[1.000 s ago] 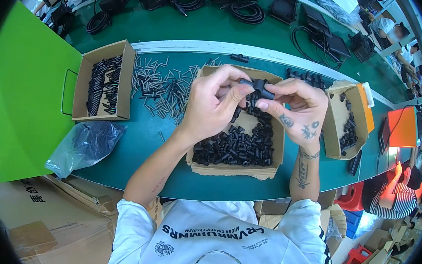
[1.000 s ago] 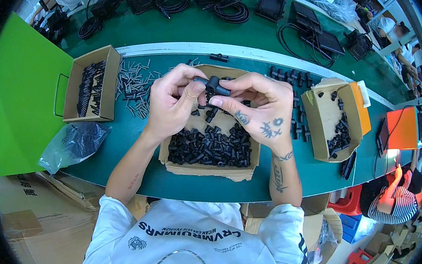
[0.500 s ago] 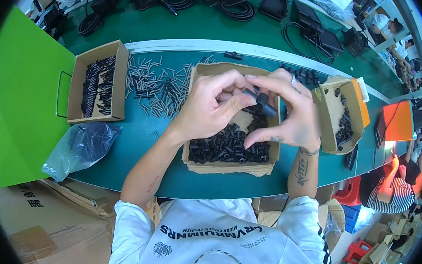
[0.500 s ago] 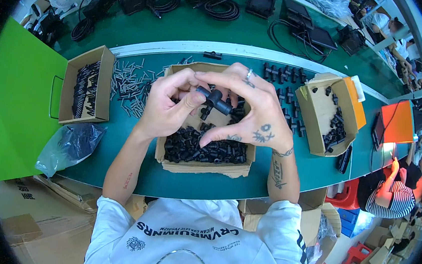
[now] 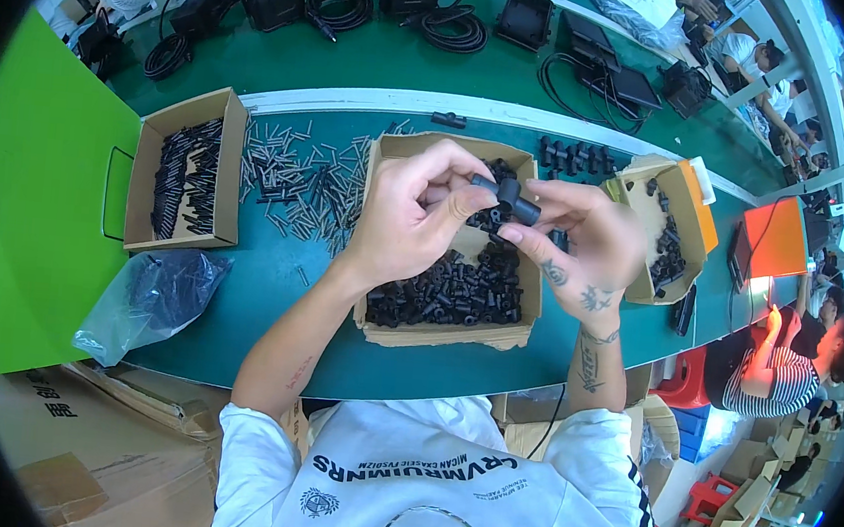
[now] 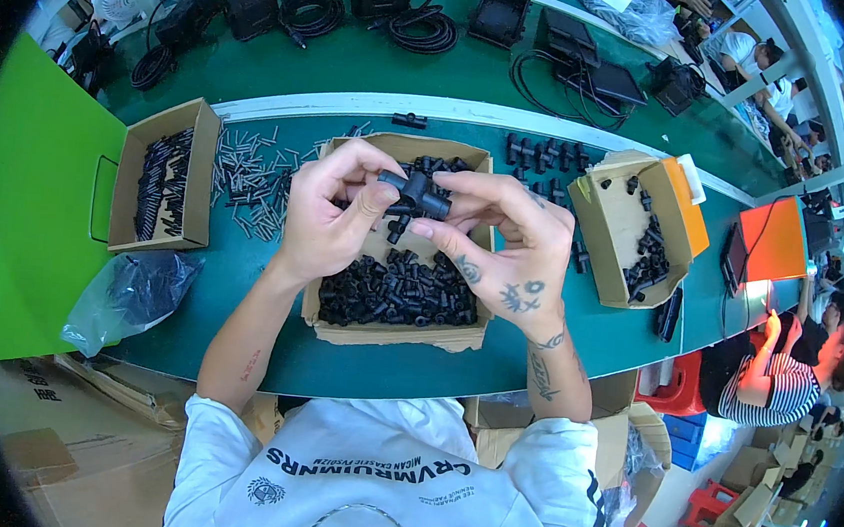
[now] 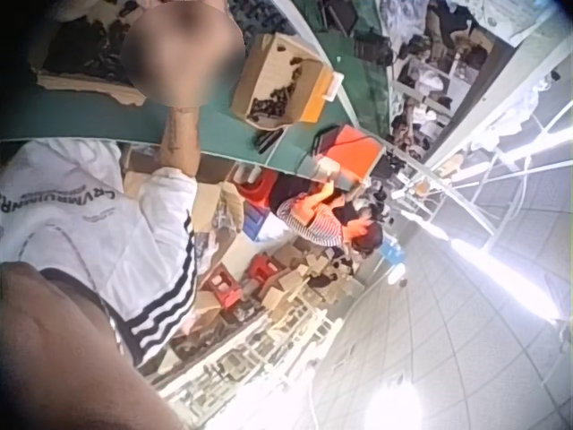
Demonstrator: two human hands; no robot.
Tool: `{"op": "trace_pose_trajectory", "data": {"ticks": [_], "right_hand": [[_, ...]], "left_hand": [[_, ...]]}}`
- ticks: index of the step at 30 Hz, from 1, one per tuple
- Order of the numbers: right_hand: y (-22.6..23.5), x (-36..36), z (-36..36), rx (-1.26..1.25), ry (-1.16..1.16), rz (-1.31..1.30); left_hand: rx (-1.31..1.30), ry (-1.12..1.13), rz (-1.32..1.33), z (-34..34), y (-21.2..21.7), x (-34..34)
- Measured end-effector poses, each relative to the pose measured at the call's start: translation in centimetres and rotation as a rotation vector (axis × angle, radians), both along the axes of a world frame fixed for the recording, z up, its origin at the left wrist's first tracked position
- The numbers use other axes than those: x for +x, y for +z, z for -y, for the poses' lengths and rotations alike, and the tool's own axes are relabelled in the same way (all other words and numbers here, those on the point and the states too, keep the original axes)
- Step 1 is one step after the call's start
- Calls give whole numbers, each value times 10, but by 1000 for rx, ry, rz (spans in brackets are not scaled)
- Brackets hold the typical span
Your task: Assembling small plastic connector components at a factory workbench.
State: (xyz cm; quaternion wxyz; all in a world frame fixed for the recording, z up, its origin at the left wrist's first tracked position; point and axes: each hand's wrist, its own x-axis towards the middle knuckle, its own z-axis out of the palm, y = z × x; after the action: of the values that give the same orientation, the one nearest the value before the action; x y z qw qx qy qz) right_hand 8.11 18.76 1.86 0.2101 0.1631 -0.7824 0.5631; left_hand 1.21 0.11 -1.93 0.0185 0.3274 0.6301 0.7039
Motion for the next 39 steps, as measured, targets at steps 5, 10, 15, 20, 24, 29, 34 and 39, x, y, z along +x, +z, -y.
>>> {"op": "trace_pose_trajectory", "data": {"ticks": [5, 10, 15, 20, 24, 29, 34, 39], "right_hand": [[22, 1, -13, 70, 64, 64], [58, -12, -34, 446, 97, -144], [79, -17, -26, 653, 363, -333], [92, -15, -22, 760, 523, -362], [97, -12, -22, 896, 591, -394], [93, -7, -23, 901, 644, -311], [86, -11, -44, 860, 495, -172], [35, -35, -115, 890, 112, 163]], "left_hand": [[40, -33, -16, 2, 3, 0], [36, -63, -90, 6, 8, 3], [67, -140, -88, 6, 12, 10], [23, -251, -111, 6, 16, 12], [34, -281, -90, 0, 10, 16], [-59, -322, -202, -4, 11, 16], [45, -190, 299, -20, 0, 21], [310, -9, 944, -22, -22, 4]]}}
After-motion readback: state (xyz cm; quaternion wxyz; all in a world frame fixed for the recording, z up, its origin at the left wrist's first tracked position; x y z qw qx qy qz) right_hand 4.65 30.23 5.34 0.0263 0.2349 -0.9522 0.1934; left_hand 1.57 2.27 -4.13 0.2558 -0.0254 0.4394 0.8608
